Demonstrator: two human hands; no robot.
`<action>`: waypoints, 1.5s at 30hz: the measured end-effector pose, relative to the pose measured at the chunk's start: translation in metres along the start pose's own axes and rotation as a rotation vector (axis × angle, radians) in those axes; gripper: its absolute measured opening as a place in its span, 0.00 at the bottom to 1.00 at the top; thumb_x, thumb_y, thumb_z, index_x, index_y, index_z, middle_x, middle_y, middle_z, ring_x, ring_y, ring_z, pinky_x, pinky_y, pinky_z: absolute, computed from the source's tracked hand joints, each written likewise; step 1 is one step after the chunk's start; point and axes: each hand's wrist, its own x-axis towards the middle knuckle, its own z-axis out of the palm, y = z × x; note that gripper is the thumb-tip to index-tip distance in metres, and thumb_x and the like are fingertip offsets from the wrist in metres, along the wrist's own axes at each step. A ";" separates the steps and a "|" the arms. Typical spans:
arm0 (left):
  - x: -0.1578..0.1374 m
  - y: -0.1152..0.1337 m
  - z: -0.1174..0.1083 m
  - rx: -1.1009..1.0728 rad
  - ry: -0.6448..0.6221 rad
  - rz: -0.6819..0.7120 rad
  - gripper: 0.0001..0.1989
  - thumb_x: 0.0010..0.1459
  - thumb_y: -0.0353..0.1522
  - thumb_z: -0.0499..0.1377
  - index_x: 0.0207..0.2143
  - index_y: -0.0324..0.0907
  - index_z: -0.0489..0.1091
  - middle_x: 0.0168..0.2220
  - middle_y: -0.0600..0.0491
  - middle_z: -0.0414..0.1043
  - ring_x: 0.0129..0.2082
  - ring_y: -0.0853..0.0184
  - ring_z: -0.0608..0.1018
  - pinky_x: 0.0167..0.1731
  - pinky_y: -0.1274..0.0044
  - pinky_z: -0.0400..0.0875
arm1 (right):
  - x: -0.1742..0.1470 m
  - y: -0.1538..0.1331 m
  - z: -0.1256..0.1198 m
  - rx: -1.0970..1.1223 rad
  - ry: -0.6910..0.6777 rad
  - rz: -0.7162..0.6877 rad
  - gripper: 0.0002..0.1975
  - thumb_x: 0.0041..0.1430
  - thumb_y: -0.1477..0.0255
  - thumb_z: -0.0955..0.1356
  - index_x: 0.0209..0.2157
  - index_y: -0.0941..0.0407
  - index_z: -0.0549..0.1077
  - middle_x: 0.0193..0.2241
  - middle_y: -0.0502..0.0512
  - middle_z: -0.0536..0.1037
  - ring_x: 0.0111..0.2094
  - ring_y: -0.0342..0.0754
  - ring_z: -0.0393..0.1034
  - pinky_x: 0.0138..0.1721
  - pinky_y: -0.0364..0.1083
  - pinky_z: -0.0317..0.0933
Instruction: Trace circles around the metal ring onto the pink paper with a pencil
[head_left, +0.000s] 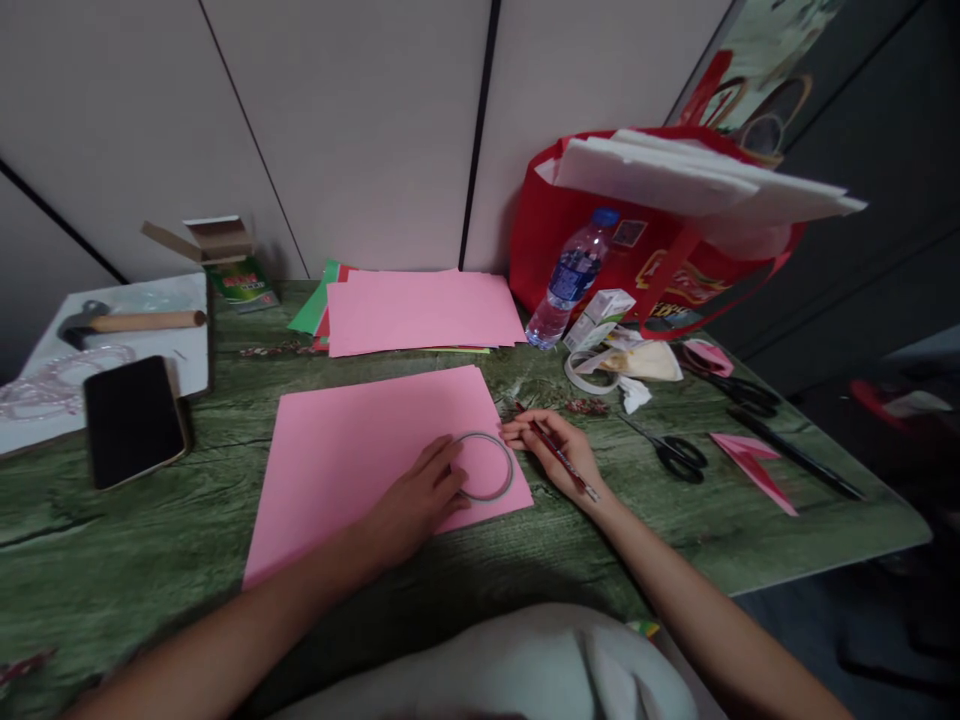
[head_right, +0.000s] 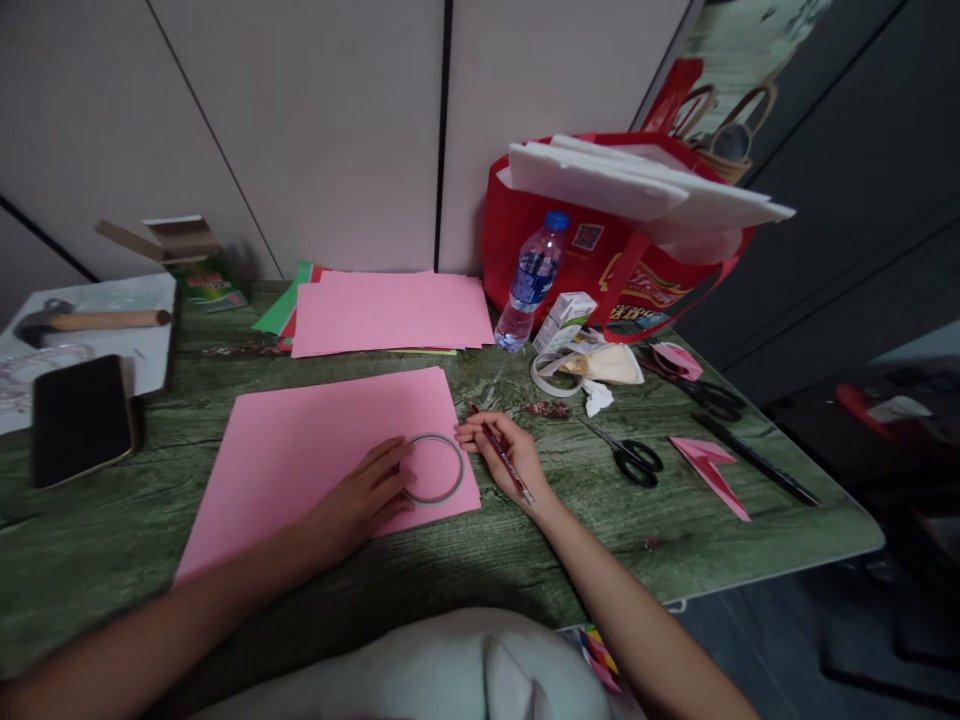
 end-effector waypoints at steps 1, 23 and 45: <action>0.000 0.000 0.000 0.005 -0.003 0.004 0.10 0.62 0.33 0.54 0.42 0.35 0.65 0.53 0.37 0.63 0.61 0.52 0.58 0.53 0.60 0.66 | 0.000 -0.001 0.001 -0.002 -0.002 0.004 0.15 0.55 0.59 0.68 0.37 0.55 0.67 0.34 0.57 0.78 0.35 0.48 0.76 0.39 0.51 0.72; 0.040 0.016 -0.009 0.140 -0.189 0.248 0.14 0.61 0.25 0.49 0.49 0.35 0.63 0.53 0.41 0.65 0.57 0.59 0.64 0.57 0.66 0.58 | 0.034 -0.009 0.016 -0.032 -0.012 0.133 0.20 0.52 0.52 0.67 0.33 0.55 0.70 0.24 0.51 0.77 0.27 0.50 0.75 0.33 0.52 0.73; 0.035 0.017 -0.010 0.042 -0.326 0.114 0.22 0.59 0.25 0.50 0.56 0.40 0.60 0.52 0.43 0.62 0.55 0.54 0.62 0.54 0.63 0.58 | 0.055 -0.030 0.063 -0.533 -0.565 -0.113 0.04 0.61 0.71 0.61 0.36 0.56 0.66 0.28 0.51 0.72 0.29 0.43 0.67 0.32 0.42 0.61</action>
